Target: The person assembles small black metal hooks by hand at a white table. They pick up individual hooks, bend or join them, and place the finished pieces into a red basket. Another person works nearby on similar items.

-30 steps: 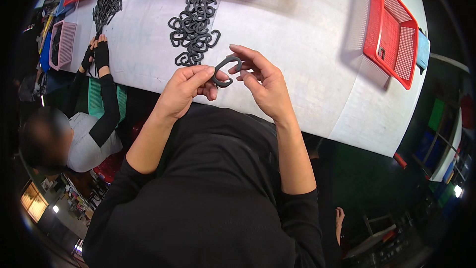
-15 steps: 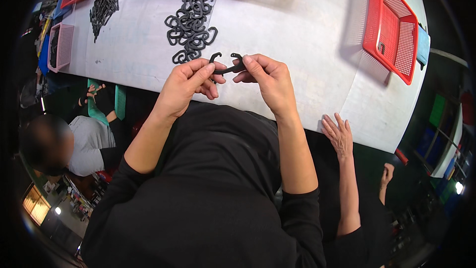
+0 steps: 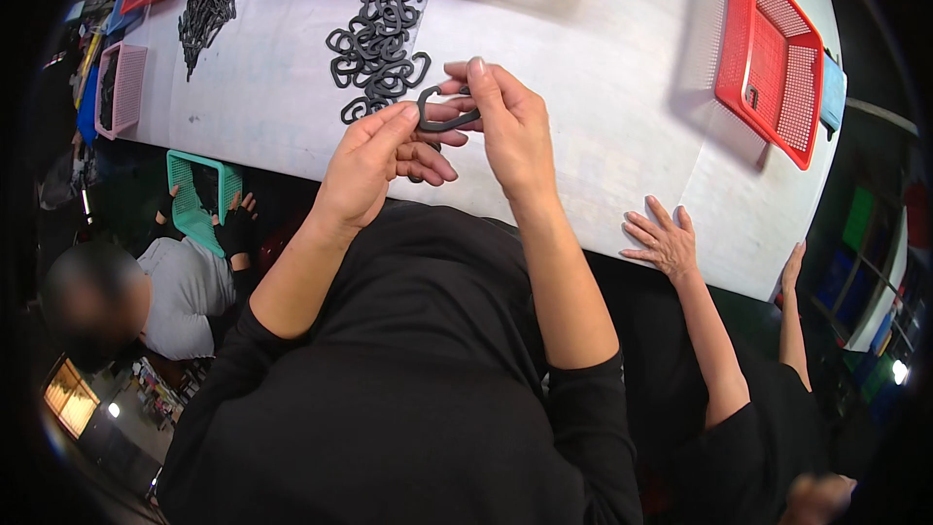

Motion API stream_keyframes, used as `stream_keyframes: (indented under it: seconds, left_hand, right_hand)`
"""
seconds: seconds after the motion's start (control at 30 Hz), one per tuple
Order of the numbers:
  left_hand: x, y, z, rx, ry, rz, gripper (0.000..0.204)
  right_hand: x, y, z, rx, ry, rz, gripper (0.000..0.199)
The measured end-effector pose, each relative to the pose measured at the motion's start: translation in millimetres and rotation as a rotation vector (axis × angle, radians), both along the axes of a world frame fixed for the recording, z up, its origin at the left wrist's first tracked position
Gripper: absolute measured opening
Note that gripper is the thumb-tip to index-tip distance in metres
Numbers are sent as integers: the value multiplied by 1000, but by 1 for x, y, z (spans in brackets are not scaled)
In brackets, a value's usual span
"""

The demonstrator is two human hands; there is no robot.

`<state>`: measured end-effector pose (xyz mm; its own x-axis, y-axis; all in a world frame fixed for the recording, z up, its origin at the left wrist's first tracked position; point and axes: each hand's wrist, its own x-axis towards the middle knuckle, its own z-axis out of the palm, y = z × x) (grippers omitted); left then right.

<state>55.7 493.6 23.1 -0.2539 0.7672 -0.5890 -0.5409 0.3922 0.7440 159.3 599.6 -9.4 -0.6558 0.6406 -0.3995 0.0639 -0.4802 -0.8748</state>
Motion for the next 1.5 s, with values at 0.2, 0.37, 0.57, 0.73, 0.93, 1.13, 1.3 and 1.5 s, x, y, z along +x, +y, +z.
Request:
stream_keyframes:
  seconds: [0.2,0.37,0.57,0.73,0.93,1.13,1.3,1.5]
  left_hand:
    - [-8,-2,-2,13,-33,12,37]
    - [-7,-3,-6,44,45,-39,39]
    - [-6,23,-19,210,94,527,50]
    - [-20,45,-7,437,-301,685,54]
    - [-33,44,-24,467,-466,652,63]
    - [-46,42,-21,495,-452,736,67]
    - [-16,37,-9,472,-380,697,65]
    - [1,24,3,530,-428,594,64]
  right_hand:
    - [12,2,2,-96,-4,45,32]
    - [14,2,6,-64,-63,90,29]
    - [-9,-27,22,518,-8,-13,20]
    - [-30,-48,25,1217,41,-38,29]
    - [-12,-53,27,1348,72,14,30]
    - [-4,-54,26,1296,182,-58,23]
    - [-12,-32,24,450,206,-178,17]
    - [0,-17,26,22,79,-41,29]
